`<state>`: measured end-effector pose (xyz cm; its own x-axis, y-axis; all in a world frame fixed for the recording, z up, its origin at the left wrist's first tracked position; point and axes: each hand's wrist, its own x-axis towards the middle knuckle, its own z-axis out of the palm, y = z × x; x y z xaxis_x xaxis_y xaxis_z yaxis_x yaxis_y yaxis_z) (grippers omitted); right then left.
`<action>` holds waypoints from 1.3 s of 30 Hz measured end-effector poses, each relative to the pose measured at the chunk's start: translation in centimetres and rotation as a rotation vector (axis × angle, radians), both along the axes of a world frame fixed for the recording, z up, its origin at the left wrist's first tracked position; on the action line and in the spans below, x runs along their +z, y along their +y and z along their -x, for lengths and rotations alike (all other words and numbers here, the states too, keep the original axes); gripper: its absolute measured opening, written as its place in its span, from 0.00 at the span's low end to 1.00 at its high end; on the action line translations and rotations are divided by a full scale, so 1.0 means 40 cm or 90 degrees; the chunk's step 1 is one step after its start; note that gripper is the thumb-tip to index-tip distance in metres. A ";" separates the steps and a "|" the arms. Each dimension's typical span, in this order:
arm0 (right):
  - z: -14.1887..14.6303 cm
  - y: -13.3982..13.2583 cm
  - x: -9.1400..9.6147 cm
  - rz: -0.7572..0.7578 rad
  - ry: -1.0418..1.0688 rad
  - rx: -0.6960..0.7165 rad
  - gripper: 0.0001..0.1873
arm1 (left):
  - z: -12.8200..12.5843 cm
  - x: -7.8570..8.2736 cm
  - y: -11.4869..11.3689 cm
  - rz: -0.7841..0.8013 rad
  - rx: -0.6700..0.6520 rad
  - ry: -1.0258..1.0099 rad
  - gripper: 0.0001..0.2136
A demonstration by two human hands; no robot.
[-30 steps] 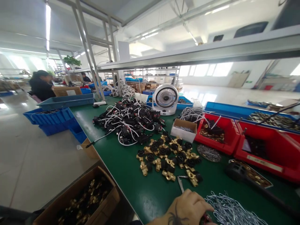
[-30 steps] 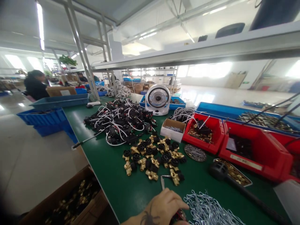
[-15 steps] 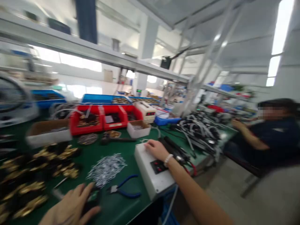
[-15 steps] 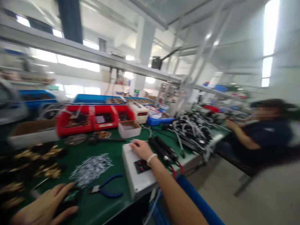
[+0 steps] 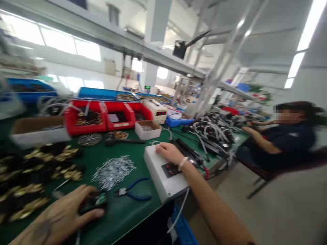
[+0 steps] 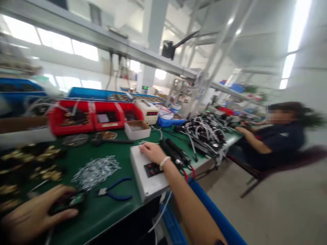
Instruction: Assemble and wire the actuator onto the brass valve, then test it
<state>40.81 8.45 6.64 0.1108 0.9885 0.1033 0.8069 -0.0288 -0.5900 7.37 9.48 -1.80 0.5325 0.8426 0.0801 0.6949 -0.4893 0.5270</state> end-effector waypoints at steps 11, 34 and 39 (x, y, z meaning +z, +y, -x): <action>0.082 -0.190 -0.028 -0.259 -0.058 0.104 0.13 | 0.064 0.058 -0.069 0.037 0.147 -0.029 0.19; 0.419 -0.280 -0.168 0.056 0.811 0.139 0.24 | 0.043 0.085 -0.172 -0.109 0.286 -0.442 0.19; 0.417 -0.275 -0.142 0.038 0.909 0.193 0.22 | -0.044 0.129 -0.235 -0.024 0.097 -0.545 0.22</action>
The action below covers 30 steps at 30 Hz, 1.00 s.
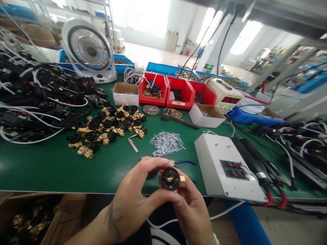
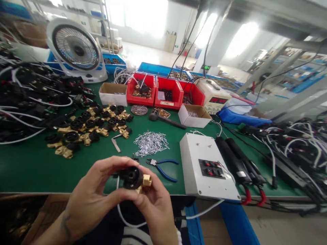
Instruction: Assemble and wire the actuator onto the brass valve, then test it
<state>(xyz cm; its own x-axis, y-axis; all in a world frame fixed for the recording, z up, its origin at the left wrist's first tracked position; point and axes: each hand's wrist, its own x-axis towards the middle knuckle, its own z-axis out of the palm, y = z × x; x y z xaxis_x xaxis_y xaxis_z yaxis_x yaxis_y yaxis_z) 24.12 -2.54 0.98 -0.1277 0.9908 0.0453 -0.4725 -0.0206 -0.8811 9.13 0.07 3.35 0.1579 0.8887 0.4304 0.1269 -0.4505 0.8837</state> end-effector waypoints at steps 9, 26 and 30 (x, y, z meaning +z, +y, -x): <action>-0.010 -0.020 0.008 0.043 0.107 -0.027 0.17 | -0.044 0.007 0.009 -0.087 -0.068 0.027 0.19; -0.032 -0.030 0.030 0.022 0.144 -0.040 0.17 | 0.036 0.026 0.050 -0.042 0.136 0.450 0.25; -0.033 -0.032 0.036 0.023 0.144 -0.048 0.16 | 0.028 -0.013 0.061 -0.063 0.167 0.784 0.26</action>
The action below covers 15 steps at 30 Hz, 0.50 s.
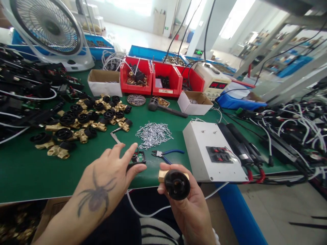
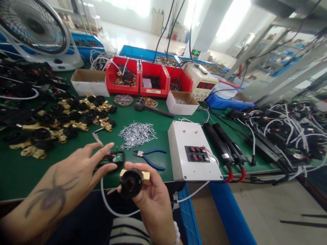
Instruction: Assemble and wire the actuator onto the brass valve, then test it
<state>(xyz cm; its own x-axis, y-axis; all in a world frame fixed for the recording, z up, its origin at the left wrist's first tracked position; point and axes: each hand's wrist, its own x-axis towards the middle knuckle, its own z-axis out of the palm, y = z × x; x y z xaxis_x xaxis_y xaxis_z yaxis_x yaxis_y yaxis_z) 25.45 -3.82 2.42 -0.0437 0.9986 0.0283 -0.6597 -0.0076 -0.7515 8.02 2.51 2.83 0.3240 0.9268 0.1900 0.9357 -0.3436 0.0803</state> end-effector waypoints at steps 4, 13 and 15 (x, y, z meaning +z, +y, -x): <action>0.001 0.001 0.000 0.026 0.003 -0.003 0.16 | -0.037 -0.044 0.009 0.122 -0.011 0.050 0.25; 0.009 -0.015 -0.010 0.188 -0.060 0.019 0.26 | -0.008 -0.040 0.044 0.465 -0.015 -1.038 0.20; 0.015 -0.017 0.001 0.187 -0.062 0.049 0.27 | -0.028 -0.032 0.040 0.508 -0.048 -1.177 0.20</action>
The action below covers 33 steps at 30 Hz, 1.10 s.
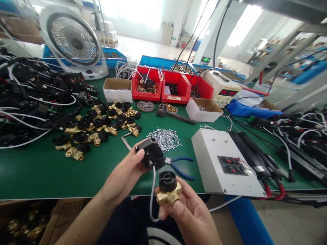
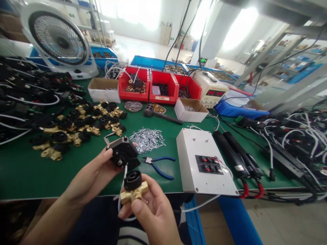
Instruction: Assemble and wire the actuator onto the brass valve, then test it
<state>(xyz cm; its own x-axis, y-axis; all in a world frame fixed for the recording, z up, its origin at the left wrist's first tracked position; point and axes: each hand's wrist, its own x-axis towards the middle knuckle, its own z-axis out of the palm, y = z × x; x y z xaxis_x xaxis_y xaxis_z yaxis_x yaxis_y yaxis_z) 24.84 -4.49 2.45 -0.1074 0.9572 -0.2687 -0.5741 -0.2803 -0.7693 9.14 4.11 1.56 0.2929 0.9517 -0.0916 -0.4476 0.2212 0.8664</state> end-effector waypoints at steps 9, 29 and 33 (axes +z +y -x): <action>0.013 -0.001 0.008 -0.016 -0.076 -0.055 0.22 | -0.019 0.034 -0.050 -0.213 0.004 0.231 0.20; 0.012 -0.006 0.025 -0.012 -0.120 -0.121 0.23 | -0.033 0.043 -0.079 -0.450 0.017 0.442 0.30; -0.011 0.005 0.017 -0.024 -0.115 -0.143 0.23 | -0.030 0.032 -0.097 -0.516 0.056 0.594 0.41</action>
